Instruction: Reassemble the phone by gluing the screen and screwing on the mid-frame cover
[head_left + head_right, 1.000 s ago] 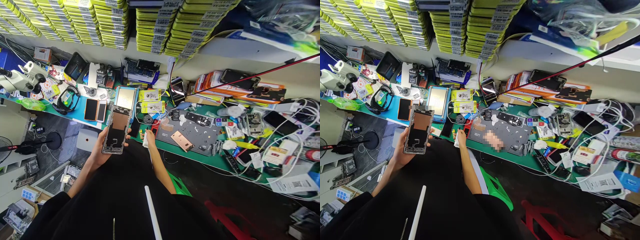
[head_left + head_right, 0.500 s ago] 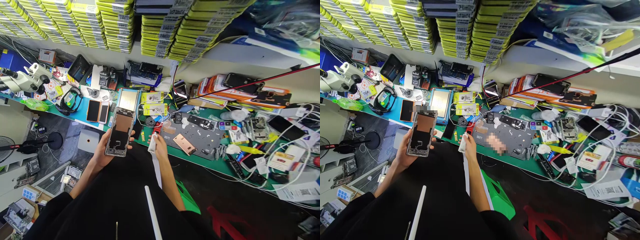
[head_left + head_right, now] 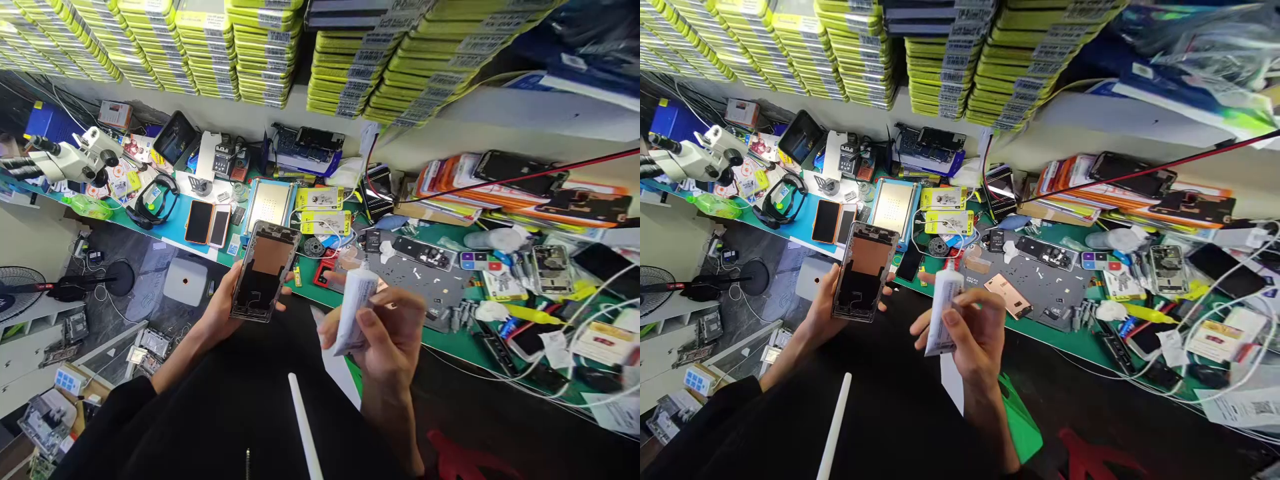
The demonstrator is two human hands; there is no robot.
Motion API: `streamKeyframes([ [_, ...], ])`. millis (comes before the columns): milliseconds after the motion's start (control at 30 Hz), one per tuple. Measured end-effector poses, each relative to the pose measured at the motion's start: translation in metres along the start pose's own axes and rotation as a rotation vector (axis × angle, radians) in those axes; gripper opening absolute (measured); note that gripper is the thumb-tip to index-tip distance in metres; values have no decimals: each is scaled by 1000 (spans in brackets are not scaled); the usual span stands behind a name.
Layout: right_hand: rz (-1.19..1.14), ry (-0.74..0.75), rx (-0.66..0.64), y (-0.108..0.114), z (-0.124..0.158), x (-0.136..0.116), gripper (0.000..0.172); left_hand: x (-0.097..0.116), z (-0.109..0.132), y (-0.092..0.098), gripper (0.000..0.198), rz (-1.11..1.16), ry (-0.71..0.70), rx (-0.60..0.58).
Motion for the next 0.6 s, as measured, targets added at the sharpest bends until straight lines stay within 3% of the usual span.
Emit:
streamKeyframes([
  [67, -20, 10, -99, -17, -1, -5, 8, 2, 3, 1, 71, 0, 9, -1],
  [100, -25, -1, -132, -23, -2, -7, 7, 3, 4, 2, 69, 3, 11, -2],
  [200, -72, -47, -261, -36, -1, -13, 22, 5, 6, 6, 67, 20, 16, -7],
  [300, -71, -31, -311, -43, 7, -19, 51, 5, 8, 12, 67, 42, 11, -8],
  [367, -13, 37, -298, -47, 13, -21, 63, 6, 10, 15, 68, 54, 5, -11],
  [500, 109, 247, -297, -52, 9, -21, 56, 8, 16, 18, 70, 74, 2, -40],
  [600, 188, 436, -322, -53, -5, -19, 61, 12, 20, 16, 70, 83, 2, -67],
])
Point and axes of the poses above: each hand's wrist, its own z-axis away from the middle knuckle, its own y-axis out of the back of the hand, x = y × z, the point moved 3 cm from there along -z, towards the middle knuckle, and after that the axes turned 4 degrees about -y, right-handed, at the moved point
